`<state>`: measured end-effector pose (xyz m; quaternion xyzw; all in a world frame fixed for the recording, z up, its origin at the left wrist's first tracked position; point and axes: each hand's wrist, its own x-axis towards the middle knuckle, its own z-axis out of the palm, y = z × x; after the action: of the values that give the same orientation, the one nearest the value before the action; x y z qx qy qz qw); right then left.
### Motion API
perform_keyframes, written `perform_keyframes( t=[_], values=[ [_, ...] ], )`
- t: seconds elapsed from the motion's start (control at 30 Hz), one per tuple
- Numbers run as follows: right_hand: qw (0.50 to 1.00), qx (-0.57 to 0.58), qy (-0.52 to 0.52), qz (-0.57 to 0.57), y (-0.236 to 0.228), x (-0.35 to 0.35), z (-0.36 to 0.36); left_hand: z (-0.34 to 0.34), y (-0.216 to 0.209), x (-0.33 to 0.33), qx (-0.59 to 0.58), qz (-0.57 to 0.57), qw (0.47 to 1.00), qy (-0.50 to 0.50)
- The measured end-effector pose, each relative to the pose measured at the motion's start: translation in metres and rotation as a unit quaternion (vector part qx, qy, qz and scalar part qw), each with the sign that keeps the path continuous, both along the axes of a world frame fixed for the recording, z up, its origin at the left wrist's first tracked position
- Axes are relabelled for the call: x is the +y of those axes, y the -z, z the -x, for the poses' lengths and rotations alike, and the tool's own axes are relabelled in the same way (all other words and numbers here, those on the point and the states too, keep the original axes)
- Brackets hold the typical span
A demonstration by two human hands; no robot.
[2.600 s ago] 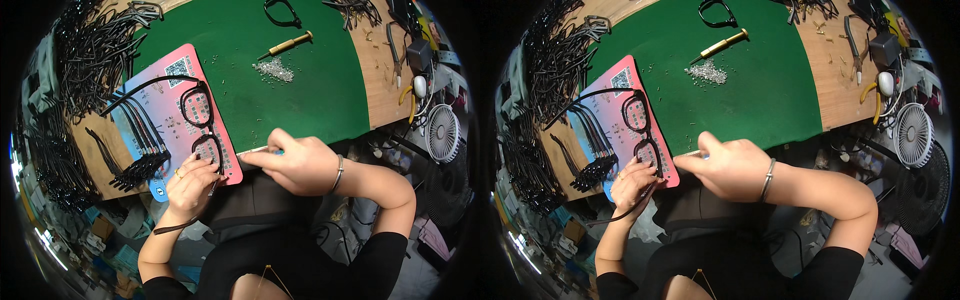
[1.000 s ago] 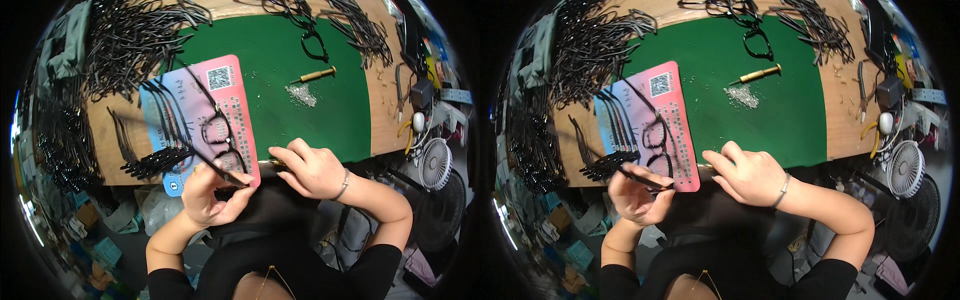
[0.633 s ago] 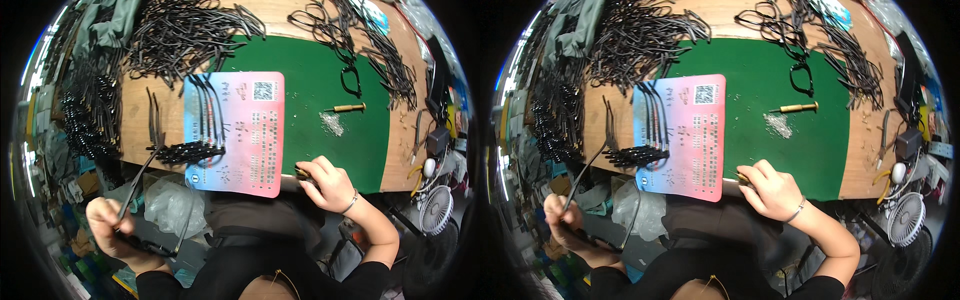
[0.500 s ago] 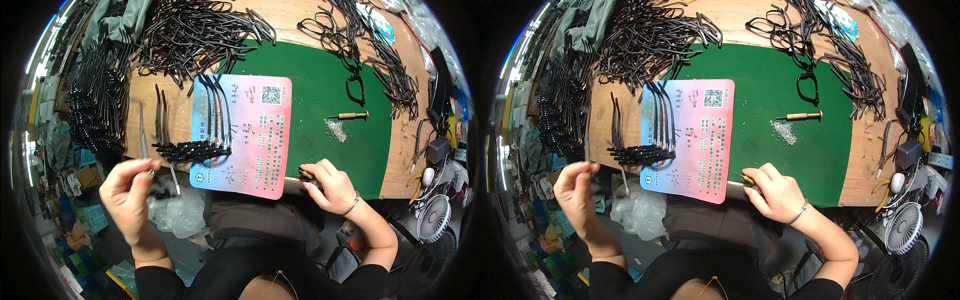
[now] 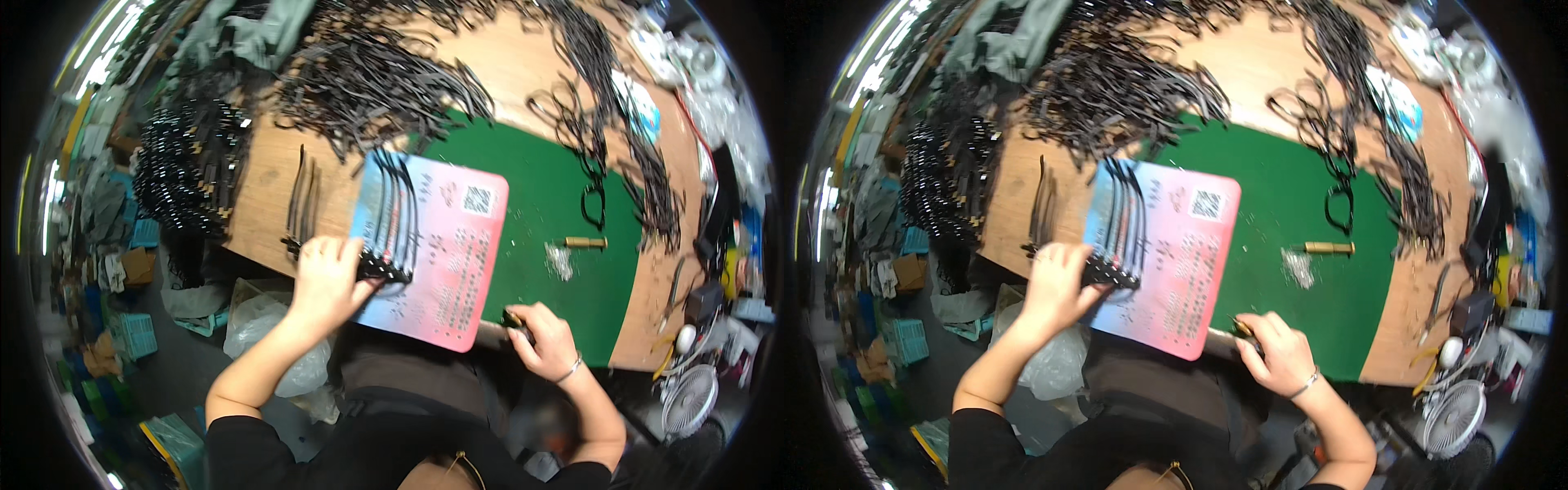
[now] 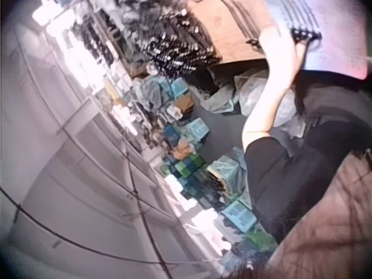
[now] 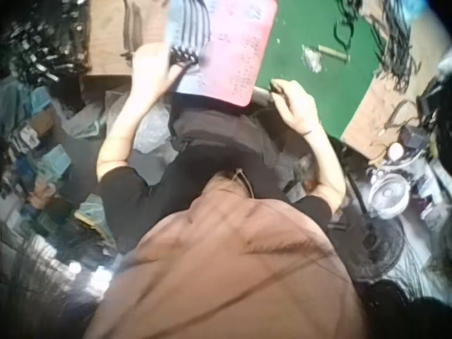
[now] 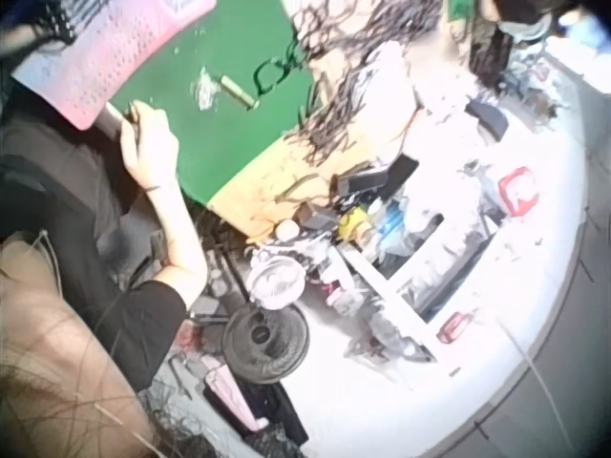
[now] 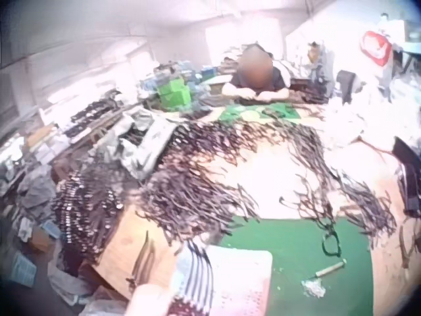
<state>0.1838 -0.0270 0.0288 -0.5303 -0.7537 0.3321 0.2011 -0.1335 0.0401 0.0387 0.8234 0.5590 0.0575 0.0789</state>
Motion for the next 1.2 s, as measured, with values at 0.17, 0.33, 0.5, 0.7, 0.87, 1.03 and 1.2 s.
perform_keyframes(
  t=[0.17, 0.33, 0.5, 0.7, 0.87, 1.03, 1.2],
  values=[
    [0.999, 0.019, 0.027, -0.010, 0.002, -0.001, 0.000, 0.009, 0.007, -0.033, -0.067, -0.100, 0.993, 0.017],
    [1.000, 0.028, 0.008, 0.001, 0.002, 0.005, 0.005, 0.039, -0.026, -0.021, -0.108, -0.094, 0.989, 0.023],
    [0.999, 0.034, 0.039, -0.006, 0.012, -0.003, 0.000, 0.061, -0.042, -0.001, -0.129, -0.137, 0.982, 0.014],
    [0.995, 0.022, 0.099, -0.002, -0.012, -0.008, 0.024, 0.081, -0.062, 0.020, -0.097, -0.160, 0.982, 0.015],
    [0.974, 0.063, 0.173, 0.132, -0.014, -0.013, 0.036, 0.116, -0.068, 0.056, -0.071, -0.281, 0.956, 0.048],
    [0.990, 0.018, 0.136, -0.032, -0.009, -0.013, 0.040, 0.186, -0.118, 0.187, -0.018, -0.350, 0.936, 0.037],
    [0.977, 0.099, 0.190, 0.026, 0.014, -0.021, 0.038, 0.282, -0.108, 0.274, 0.146, -0.195, 0.961, -0.135]
  ],
)
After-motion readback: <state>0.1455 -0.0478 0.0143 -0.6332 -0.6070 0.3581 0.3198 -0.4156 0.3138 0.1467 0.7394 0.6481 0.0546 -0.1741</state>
